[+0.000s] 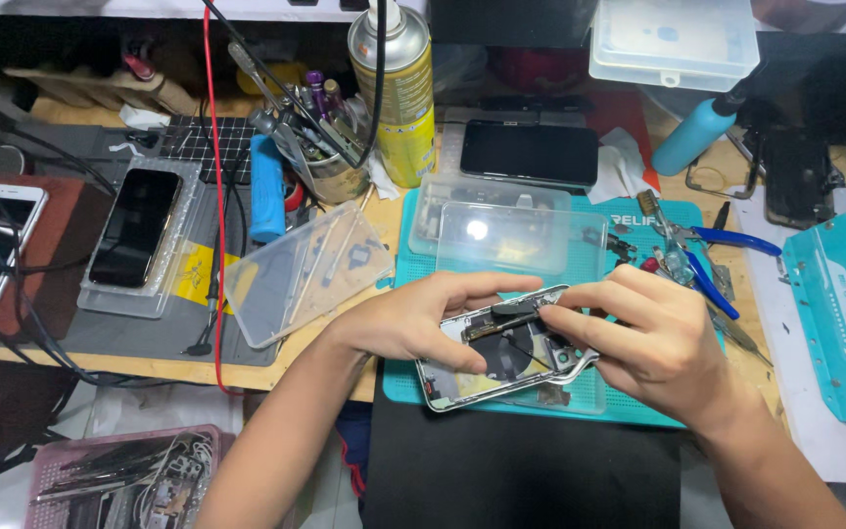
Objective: The person disassembles a smartphone on a repair mat, lifting the back cover and internal assembly, then uses tweezers and a screwdriver to remove small internal components and screws, setting parts aside on the mat while working around the exposed board.
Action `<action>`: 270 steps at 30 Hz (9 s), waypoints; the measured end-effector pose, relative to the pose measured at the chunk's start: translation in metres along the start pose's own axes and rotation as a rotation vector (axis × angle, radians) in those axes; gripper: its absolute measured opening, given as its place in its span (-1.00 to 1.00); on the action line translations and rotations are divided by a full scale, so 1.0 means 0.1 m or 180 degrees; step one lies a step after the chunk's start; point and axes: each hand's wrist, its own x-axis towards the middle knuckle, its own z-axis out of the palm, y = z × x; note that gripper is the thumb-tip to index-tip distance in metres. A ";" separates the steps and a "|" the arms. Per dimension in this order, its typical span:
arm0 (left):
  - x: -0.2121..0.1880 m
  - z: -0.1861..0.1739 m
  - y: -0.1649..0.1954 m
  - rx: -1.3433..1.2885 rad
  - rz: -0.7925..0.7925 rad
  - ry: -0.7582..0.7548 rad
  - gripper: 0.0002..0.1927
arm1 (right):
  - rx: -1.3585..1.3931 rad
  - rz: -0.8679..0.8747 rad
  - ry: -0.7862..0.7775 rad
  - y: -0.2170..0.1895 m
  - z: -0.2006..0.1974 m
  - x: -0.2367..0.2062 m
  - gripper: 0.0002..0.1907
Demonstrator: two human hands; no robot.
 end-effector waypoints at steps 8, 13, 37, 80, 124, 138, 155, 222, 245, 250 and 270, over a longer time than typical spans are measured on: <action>-0.01 0.01 -0.02 0.0317 0.0001 -0.0026 -0.19 | 0.0441 0.0365 0.0118 -0.03 0.04 0.02 -0.75; 0.00 0.03 -0.03 -0.0038 -0.0243 0.0145 -0.36 | 0.0914 0.0937 0.0080 -0.03 0.05 0.03 -0.83; 0.04 -0.02 -0.07 -0.0911 -0.0312 0.0116 -0.45 | 0.2083 0.2572 -0.0237 0.15 0.12 0.01 -0.81; 0.07 -0.01 0.00 -0.0401 -0.0211 0.0097 -0.50 | 0.2236 0.2446 -0.0059 0.16 0.19 -0.13 -0.79; 0.09 0.05 -0.02 -0.0557 -0.0230 0.0351 -0.43 | 0.1496 0.1969 -0.0249 0.01 -0.04 -0.23 -0.73; 0.09 0.08 -0.05 -0.0623 -0.0175 0.0369 -0.41 | 0.1496 0.2297 -0.0135 -0.03 0.03 -0.19 -0.86; 0.03 0.12 0.01 -0.0446 -0.0037 0.0388 -0.36 | 0.1862 0.2233 0.0003 -0.04 0.05 -0.26 -0.82; -0.09 0.61 0.05 0.0094 0.0072 0.1293 -0.38 | 0.1309 0.2326 0.0399 -0.17 0.13 -0.17 -0.43; 0.02 0.60 -0.22 -0.0512 0.0266 0.1386 -0.65 | 0.2785 0.2778 0.0218 0.17 0.29 -0.37 -0.66; 0.03 0.67 -0.17 -0.0492 0.0259 0.1534 -0.67 | 0.2743 0.2715 0.0278 0.14 0.27 -0.38 -0.67; 0.05 0.83 -0.07 0.0172 0.0355 0.1966 -0.73 | 0.2737 0.2513 0.0272 0.07 0.22 -0.38 -0.67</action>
